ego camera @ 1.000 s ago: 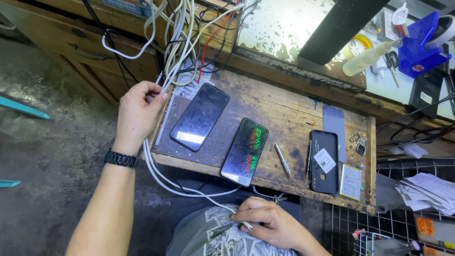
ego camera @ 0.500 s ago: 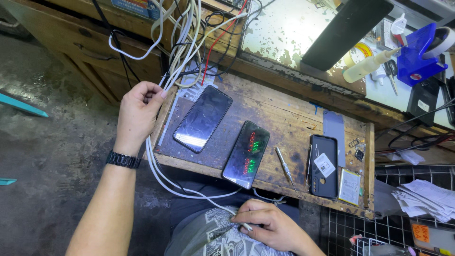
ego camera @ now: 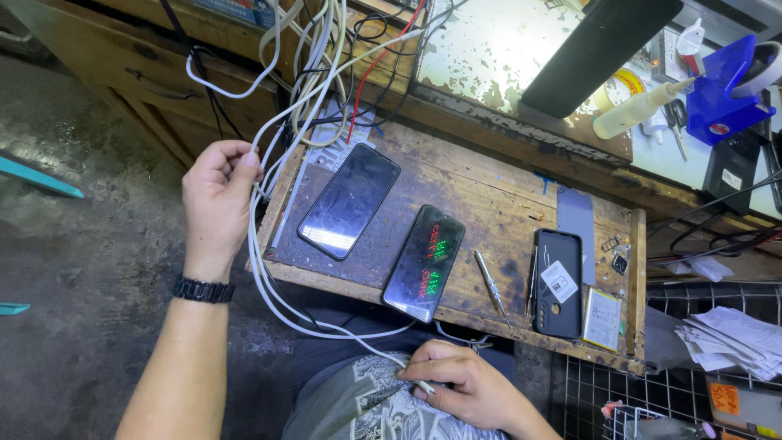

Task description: The person pries open a mobile phone case using a small tool, inserts a SIM card tray into the side slot, connects a charging cable to the port, and fits a phone into a back cover on a wooden workbench.

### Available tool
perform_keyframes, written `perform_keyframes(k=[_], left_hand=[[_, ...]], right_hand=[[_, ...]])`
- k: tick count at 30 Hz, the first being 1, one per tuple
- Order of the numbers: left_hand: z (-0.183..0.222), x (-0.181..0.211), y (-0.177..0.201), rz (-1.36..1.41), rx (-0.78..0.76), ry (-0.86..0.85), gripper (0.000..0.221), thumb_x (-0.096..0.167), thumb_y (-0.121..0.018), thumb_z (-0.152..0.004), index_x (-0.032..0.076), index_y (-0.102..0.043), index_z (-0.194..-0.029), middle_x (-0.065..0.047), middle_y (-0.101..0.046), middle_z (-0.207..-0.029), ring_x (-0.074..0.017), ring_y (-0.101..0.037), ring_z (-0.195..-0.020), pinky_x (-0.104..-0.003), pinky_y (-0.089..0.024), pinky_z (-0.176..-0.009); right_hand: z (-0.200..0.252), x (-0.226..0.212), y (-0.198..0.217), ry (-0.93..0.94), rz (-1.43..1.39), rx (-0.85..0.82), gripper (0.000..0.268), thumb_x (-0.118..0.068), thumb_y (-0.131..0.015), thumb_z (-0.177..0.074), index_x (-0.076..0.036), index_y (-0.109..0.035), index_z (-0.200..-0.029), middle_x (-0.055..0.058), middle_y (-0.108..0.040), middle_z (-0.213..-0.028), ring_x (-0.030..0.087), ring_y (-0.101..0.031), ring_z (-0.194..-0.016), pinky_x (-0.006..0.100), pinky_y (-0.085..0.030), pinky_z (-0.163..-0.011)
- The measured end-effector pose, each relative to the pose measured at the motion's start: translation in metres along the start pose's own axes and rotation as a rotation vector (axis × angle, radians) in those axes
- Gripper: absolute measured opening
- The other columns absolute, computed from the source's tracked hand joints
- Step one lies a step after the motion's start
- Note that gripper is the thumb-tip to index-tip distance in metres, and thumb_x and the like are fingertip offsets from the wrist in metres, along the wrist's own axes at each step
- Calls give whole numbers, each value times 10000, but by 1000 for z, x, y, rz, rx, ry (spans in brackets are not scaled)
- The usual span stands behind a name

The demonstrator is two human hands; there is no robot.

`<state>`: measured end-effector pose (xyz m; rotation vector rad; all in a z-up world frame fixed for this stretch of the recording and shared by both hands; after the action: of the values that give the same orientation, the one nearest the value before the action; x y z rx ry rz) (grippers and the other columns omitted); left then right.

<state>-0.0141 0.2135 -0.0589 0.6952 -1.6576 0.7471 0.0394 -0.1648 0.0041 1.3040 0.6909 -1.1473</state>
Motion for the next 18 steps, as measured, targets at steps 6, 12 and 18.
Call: perform_keyframes(k=[6, 12, 18], left_hand=[[8, -8, 10, 36, 43, 55, 123, 89, -659, -1065, 2, -716, -1131, 28, -676, -913, -36, -606, -819, -181, -492, -749], [8, -10, 14, 5, 54, 51, 121, 79, -671, -1055, -4, -725, -1125, 16, -691, -916, -41, -620, -823, -183, -505, -765], [9, -16, 15, -14, 71, 74, 125, 85, -691, -1048, 0, -733, -1129, 7, -702, -919, -42, -616, -819, -183, -500, -770]], right_hand=[[1, 2, -1, -4, -5, -4, 284, -78, -729, -893, -24, -753, -1171, 105, -711, -1067, 245, -693, -992, 349, -558, -842], [1, 2, -1, 2, -5, -1, 277, -80, -728, -896, -22, -755, -1166, 106, -711, -1064, 246, -692, -991, 351, -555, -848], [3, 2, -1, -6, 2, -3, 273, -88, -730, -903, -23, -753, -1167, 106, -714, -1068, 244, -696, -994, 352, -556, -849]])
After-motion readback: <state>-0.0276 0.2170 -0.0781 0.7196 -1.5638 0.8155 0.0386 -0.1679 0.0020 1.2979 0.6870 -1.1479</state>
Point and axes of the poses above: each hand's wrist, its own z-axis away from the middle knuckle, its own y-axis out of the back of the hand, x = y × z, the point moved 2 cm from there along -z, towards the middle knuckle
